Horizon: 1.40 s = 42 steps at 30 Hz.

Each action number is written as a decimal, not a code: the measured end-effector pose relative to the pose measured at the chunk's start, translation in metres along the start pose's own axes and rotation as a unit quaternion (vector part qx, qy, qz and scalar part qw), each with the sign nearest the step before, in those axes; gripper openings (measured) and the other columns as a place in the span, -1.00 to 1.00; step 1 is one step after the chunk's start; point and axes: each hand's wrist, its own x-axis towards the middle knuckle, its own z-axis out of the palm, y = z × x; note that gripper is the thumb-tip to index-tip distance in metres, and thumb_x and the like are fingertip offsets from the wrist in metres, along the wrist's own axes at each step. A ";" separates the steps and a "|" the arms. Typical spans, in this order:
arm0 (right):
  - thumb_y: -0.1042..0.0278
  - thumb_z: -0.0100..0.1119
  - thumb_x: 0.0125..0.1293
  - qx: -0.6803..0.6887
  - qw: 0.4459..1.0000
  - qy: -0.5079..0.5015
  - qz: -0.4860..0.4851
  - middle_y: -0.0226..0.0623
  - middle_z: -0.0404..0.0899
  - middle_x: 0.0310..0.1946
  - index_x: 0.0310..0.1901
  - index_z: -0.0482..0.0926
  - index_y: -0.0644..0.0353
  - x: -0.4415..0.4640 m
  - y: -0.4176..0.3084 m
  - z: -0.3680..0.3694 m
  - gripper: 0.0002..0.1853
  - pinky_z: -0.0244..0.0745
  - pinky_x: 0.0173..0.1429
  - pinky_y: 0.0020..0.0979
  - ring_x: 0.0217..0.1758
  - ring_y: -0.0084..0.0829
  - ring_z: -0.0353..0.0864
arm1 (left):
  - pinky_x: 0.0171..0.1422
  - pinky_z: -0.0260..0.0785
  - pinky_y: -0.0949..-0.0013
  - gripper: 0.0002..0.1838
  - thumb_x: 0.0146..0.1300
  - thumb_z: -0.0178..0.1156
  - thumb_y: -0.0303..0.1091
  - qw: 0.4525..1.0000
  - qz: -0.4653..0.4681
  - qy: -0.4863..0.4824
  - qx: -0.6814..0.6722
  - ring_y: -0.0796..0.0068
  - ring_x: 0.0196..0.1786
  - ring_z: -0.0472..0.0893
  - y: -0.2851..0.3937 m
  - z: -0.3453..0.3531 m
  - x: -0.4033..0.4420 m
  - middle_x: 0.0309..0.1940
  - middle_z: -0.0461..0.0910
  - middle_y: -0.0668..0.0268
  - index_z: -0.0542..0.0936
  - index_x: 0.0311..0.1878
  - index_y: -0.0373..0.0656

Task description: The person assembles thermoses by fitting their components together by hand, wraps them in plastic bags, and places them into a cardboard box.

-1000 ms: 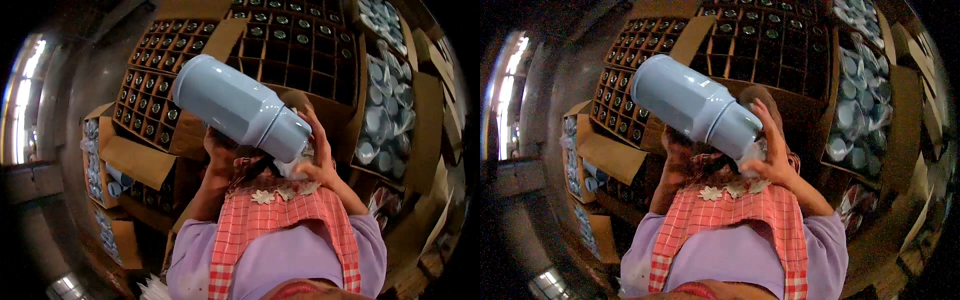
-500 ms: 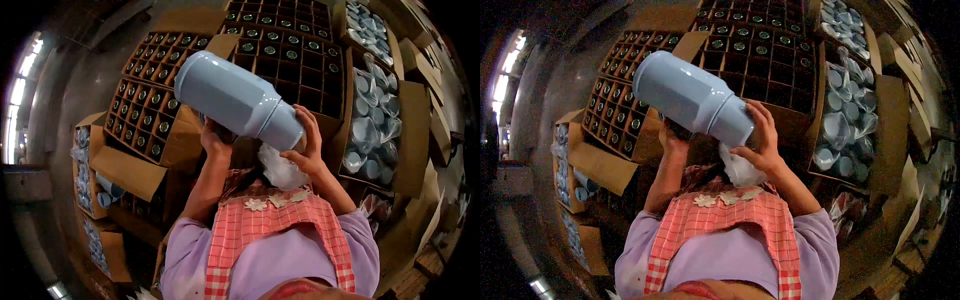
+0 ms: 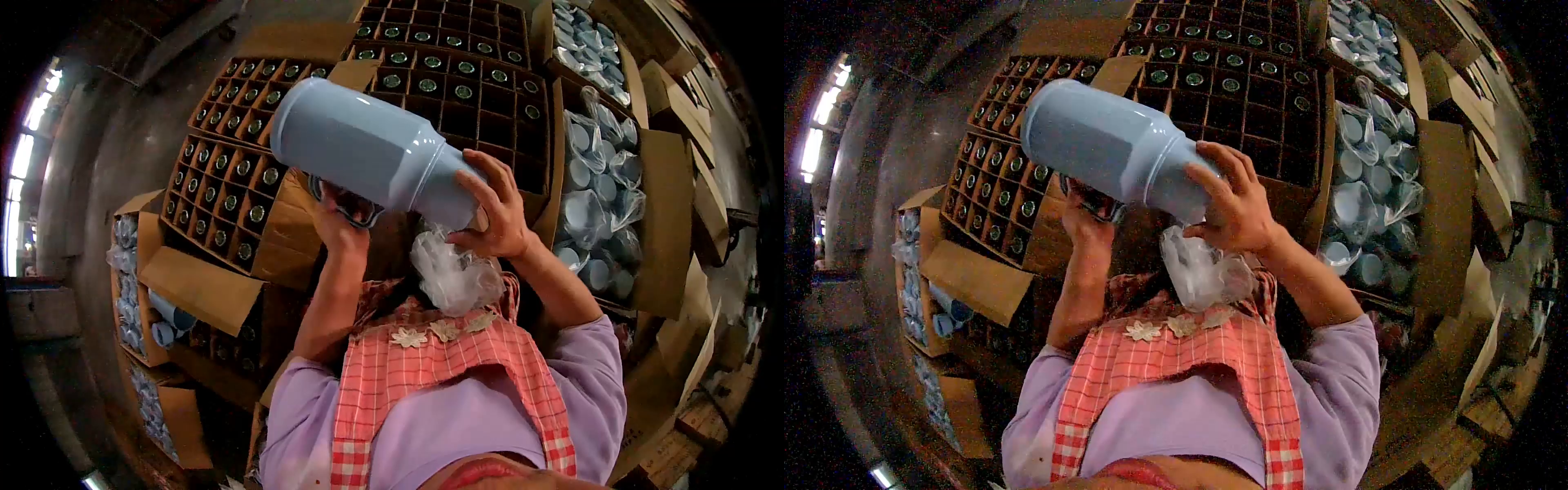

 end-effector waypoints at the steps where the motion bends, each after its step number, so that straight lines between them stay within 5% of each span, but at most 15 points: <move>1: -0.05 0.40 -0.11 0.019 0.999 0.015 0.038 -0.02 0.33 0.21 0.21 0.39 0.02 -0.001 -0.001 0.004 -0.21 0.29 0.26 -0.03 0.23 0.13 0.32 | -0.29 0.38 0.28 -0.63 0.45 -0.20 -0.15 1.000 0.002 0.014 -0.028 0.35 -0.16 0.50 0.010 0.021 -0.011 -0.04 0.48 0.30 0.38 0.19 -0.08; 3: -0.17 0.32 0.02 0.181 0.962 0.051 0.200 0.02 0.30 0.23 0.31 0.26 0.08 -0.020 0.011 0.020 -0.14 0.25 0.29 -0.06 0.26 0.01 0.32 | -0.55 0.30 0.38 -0.67 0.46 -0.18 -0.17 0.998 0.025 -0.028 -0.052 0.45 -0.34 0.51 0.012 0.021 -0.012 -0.17 0.51 0.33 0.40 0.14 -0.08; 5: -0.23 0.28 0.05 0.378 0.838 0.091 0.383 0.01 0.27 0.27 0.34 0.20 0.12 -0.025 0.004 0.025 -0.09 0.23 0.31 -0.07 0.29 -0.07 0.31 | -0.66 0.18 0.42 -0.71 0.44 -0.12 -0.18 0.988 0.059 -0.141 -0.037 0.48 -0.44 0.49 0.004 -0.011 0.002 -0.24 0.51 0.34 0.43 0.09 -0.08; 10: -0.18 0.15 0.17 0.519 0.755 0.234 0.324 -0.07 0.13 0.39 0.40 0.04 0.17 -0.038 0.002 0.034 -0.10 0.07 0.43 -0.10 0.41 -0.11 0.16 | -0.67 0.17 0.43 -0.76 0.40 0.01 -0.21 0.995 0.040 -0.074 -0.060 0.47 -0.44 0.50 -0.004 -0.002 0.013 -0.29 0.53 0.33 0.47 0.02 -0.08; 16: -0.22 0.15 0.09 0.427 0.799 0.225 0.359 -0.03 0.16 0.33 0.38 0.05 0.10 -0.041 -0.012 0.056 -0.09 0.18 0.36 -0.12 0.33 -0.13 0.24 | -0.64 0.17 0.37 -0.73 0.36 0.07 -0.22 0.994 0.079 -0.062 -0.035 0.44 -0.40 0.50 -0.006 0.007 0.001 -0.25 0.53 0.36 0.47 0.04 -0.10; 20: -0.23 0.14 0.10 0.542 0.673 0.222 0.452 -0.13 0.30 0.08 0.25 0.18 0.08 -0.034 -0.008 0.054 -0.21 0.39 0.12 -0.17 0.08 -0.22 0.40 | -0.59 0.20 0.30 -0.68 0.32 0.11 -0.19 0.988 0.121 -0.078 -0.048 0.41 -0.34 0.49 -0.011 0.003 0.008 -0.18 0.52 0.37 0.46 0.08 -0.10; 23: -0.19 0.14 0.12 0.564 0.646 0.184 0.480 -0.12 0.31 0.08 0.24 0.19 0.07 -0.038 -0.006 0.053 -0.25 0.40 0.12 -0.15 0.09 -0.20 0.41 | -0.47 0.28 0.27 -0.66 0.30 0.12 -0.18 0.986 0.070 -0.154 0.008 0.38 -0.26 0.50 0.002 -0.020 0.014 -0.12 0.51 0.38 0.46 0.09 -0.08; 25: -0.11 0.09 0.19 0.588 0.621 0.198 0.479 -0.11 0.33 0.10 0.23 0.22 0.14 -0.031 -0.014 0.052 -0.32 0.38 0.14 -0.15 0.11 -0.19 0.40 | -0.29 0.35 0.28 -0.61 0.28 0.13 -0.13 0.990 0.128 -0.040 0.052 0.31 -0.13 0.50 0.004 0.004 -0.001 -0.04 0.49 0.31 0.47 0.10 -0.10; 27: -0.14 0.05 0.24 0.543 0.672 0.162 0.477 -0.10 0.35 0.13 0.23 0.27 0.20 -0.042 -0.006 0.061 -0.32 0.32 0.22 -0.21 0.13 -0.24 0.40 | -0.19 0.41 0.25 -0.57 0.28 0.10 -0.09 0.991 0.110 0.003 0.072 0.26 -0.08 0.50 0.013 -0.003 0.010 0.01 0.48 0.26 0.46 0.13 -0.11; 29: -0.15 -0.02 0.30 0.599 0.601 0.127 0.513 -0.16 0.38 0.16 0.23 0.30 0.23 -0.039 -0.011 0.059 -0.35 0.22 0.30 -0.29 0.17 -0.32 0.37 | -0.03 0.44 0.19 -0.50 0.29 0.05 -0.04 0.973 0.131 -0.121 0.147 0.22 0.01 0.49 0.025 -0.033 0.030 0.06 0.45 0.20 0.43 0.18 -0.15; 32: -0.18 0.07 0.24 0.465 0.781 0.013 0.416 -0.12 0.33 0.20 0.28 0.28 0.09 -0.027 -0.028 0.020 -0.31 0.15 0.37 -0.19 0.32 -0.20 0.26 | 0.07 0.41 0.12 -0.49 0.27 0.02 -0.07 0.940 0.178 -0.169 0.236 0.19 0.05 0.49 0.050 -0.025 0.007 0.08 0.45 0.16 0.44 0.16 -0.25; 33: -0.03 0.25 0.13 0.236 0.910 -0.005 0.342 -0.04 0.31 0.21 0.27 0.28 0.10 -0.035 -0.019 0.018 -0.28 0.15 0.39 -0.21 0.33 -0.10 0.25 | 0.09 0.41 0.11 -0.49 0.27 0.02 -0.09 0.940 0.174 -0.163 0.246 0.18 0.06 0.49 0.058 -0.032 0.005 0.08 0.45 0.15 0.44 0.15 -0.27; 35: 0.13 0.34 0.01 0.051 0.945 -0.135 0.294 0.00 0.29 0.22 0.26 0.29 0.11 -0.053 -0.021 0.019 -0.25 0.23 0.34 -0.20 0.32 -0.03 0.24 | 0.11 0.40 0.10 -0.50 0.26 0.04 -0.14 0.950 0.144 -0.135 0.242 0.17 0.05 0.50 0.072 -0.049 0.008 0.08 0.46 0.12 0.43 0.15 -0.31; 38: 0.25 0.35 -0.08 -0.036 0.874 -0.398 0.276 -0.04 0.53 -0.03 0.10 0.45 0.19 -0.069 -0.032 0.032 -0.38 0.47 0.03 -0.17 0.01 -0.09 0.52 | 0.11 0.39 0.11 -0.53 0.26 0.09 -0.23 0.975 0.071 -0.069 0.197 0.15 0.03 0.51 0.079 -0.072 0.025 0.06 0.48 0.08 0.42 0.15 -0.35; 42: 0.38 0.34 -0.11 0.171 0.911 -0.104 0.361 -0.16 0.61 -0.38 -0.32 0.63 0.21 -0.098 0.055 0.028 -0.75 0.52 -0.26 -0.25 -0.28 -0.26 0.59 | 0.09 0.42 0.10 -0.53 0.22 0.15 -0.38 0.963 0.063 -0.043 0.257 0.19 0.01 0.52 0.051 -0.085 0.014 0.04 0.49 0.10 0.40 0.18 -0.36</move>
